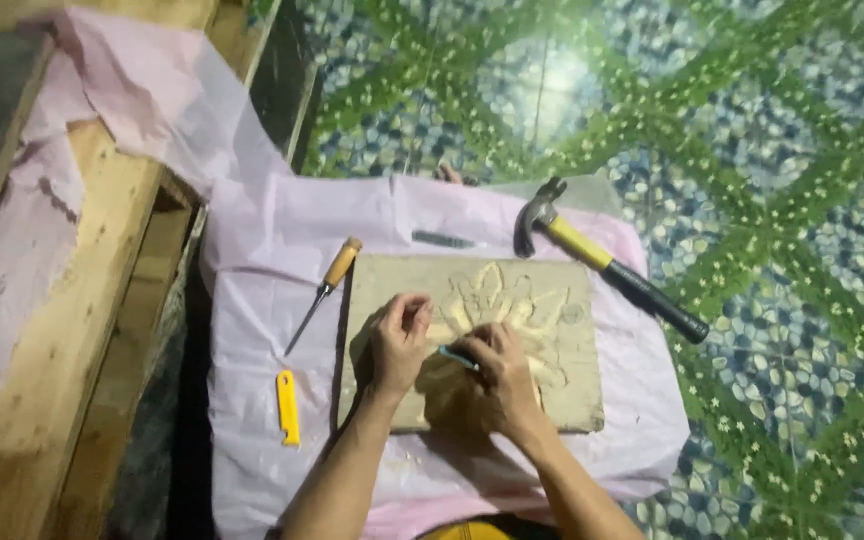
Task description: The person carves a floral design into a wooden block using a hammer and chisel, then sands the surface.
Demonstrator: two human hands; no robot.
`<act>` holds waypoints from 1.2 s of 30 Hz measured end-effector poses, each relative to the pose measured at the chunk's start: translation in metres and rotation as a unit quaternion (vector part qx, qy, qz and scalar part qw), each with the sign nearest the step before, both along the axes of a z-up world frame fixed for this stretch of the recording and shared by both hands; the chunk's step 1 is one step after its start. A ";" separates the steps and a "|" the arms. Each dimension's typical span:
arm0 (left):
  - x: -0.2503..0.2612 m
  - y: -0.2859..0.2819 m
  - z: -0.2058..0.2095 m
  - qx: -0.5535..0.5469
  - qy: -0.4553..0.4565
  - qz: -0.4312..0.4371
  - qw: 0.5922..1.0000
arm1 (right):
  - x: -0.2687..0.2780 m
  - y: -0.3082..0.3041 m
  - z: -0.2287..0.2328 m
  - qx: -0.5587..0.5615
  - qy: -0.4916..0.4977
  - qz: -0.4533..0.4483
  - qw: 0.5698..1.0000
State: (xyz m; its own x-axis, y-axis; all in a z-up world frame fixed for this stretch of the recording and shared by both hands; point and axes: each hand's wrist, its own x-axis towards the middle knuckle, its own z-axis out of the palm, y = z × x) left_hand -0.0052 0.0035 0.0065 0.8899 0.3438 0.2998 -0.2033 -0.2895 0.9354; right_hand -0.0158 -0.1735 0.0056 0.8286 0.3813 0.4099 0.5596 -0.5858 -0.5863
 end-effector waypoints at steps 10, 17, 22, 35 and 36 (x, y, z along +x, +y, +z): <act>-0.004 -0.001 -0.008 0.007 0.023 0.000 1.000 | -0.019 0.005 0.026 0.002 0.020 -0.007 1.000; -0.008 -0.002 -0.002 -0.005 0.006 -0.010 1.000 | -0.033 0.018 0.043 0.072 0.033 0.003 0.997; -0.003 -0.002 0.011 0.022 -0.017 -0.004 1.000 | -0.030 0.018 0.050 0.081 0.017 -0.002 0.997; 0.008 -0.002 0.002 0.012 -0.037 0.006 0.999 | -0.029 0.008 0.036 0.087 0.034 -0.007 0.996; -0.004 -0.003 -0.003 0.012 -0.016 -0.001 1.000 | -0.039 0.007 0.030 0.091 0.046 -0.014 0.995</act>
